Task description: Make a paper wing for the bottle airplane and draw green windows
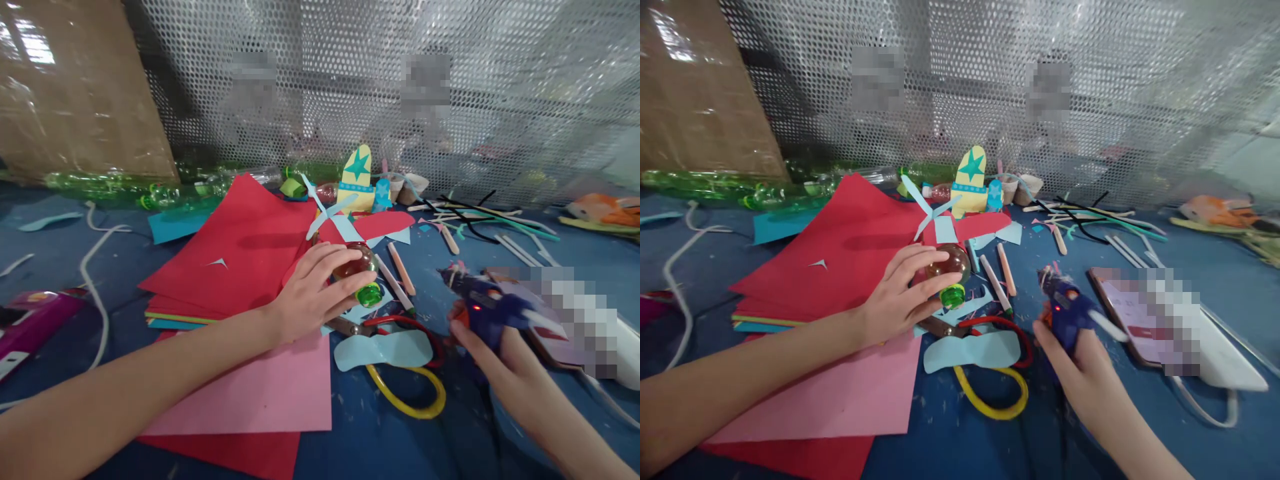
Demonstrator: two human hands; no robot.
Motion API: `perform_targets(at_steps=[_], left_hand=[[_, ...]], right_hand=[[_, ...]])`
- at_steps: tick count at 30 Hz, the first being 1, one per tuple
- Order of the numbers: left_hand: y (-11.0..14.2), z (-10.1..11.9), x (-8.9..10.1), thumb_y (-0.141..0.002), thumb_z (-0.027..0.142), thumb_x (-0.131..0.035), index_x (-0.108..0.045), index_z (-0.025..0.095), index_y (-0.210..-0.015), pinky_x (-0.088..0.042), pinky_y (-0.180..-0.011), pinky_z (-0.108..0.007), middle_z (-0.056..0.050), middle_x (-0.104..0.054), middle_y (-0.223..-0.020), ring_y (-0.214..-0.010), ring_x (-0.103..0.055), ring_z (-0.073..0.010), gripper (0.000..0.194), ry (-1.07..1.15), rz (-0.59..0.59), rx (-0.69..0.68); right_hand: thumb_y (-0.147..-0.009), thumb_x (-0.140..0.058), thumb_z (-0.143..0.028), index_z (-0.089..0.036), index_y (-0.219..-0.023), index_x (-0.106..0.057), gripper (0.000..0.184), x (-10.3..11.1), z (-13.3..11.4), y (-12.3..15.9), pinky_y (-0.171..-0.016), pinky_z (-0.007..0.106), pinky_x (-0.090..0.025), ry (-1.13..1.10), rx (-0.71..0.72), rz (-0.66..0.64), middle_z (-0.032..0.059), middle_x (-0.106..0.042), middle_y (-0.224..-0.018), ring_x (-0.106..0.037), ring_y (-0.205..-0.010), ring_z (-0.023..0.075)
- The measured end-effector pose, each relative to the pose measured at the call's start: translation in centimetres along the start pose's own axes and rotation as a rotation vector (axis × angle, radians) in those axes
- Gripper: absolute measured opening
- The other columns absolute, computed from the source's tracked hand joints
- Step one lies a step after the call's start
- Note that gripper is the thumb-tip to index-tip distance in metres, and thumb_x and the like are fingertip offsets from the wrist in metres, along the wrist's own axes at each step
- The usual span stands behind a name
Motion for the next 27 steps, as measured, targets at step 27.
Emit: perform_targets(at_steps=[27], left_hand=[[-0.1, 0.2, 0.4, -0.102, 0.025, -0.048, -0.059, 0.020, -0.125, -0.048, -0.106, -0.051, -0.014, -0.061, -0.127, -0.121, -0.053, -0.0281, 0.026, 0.000, -0.010, -0.018]], right_hand=[[-0.105, -0.042, -0.026, -0.022, -0.096, -0.068, 0.028, -2.4, -9.9, 2.6, -0.075, 0.043, -0.052, 0.465, 0.900, -0.170, 0.0069, -0.077, -0.092, -0.071, -0.083, 0.0264]])
Point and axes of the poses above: each hand's wrist, its own y-axis away from the middle knuckle, its own x-axis out of the back of the hand, z = x × y, the point moved 7 cm from there along -y, towards the middle knuckle
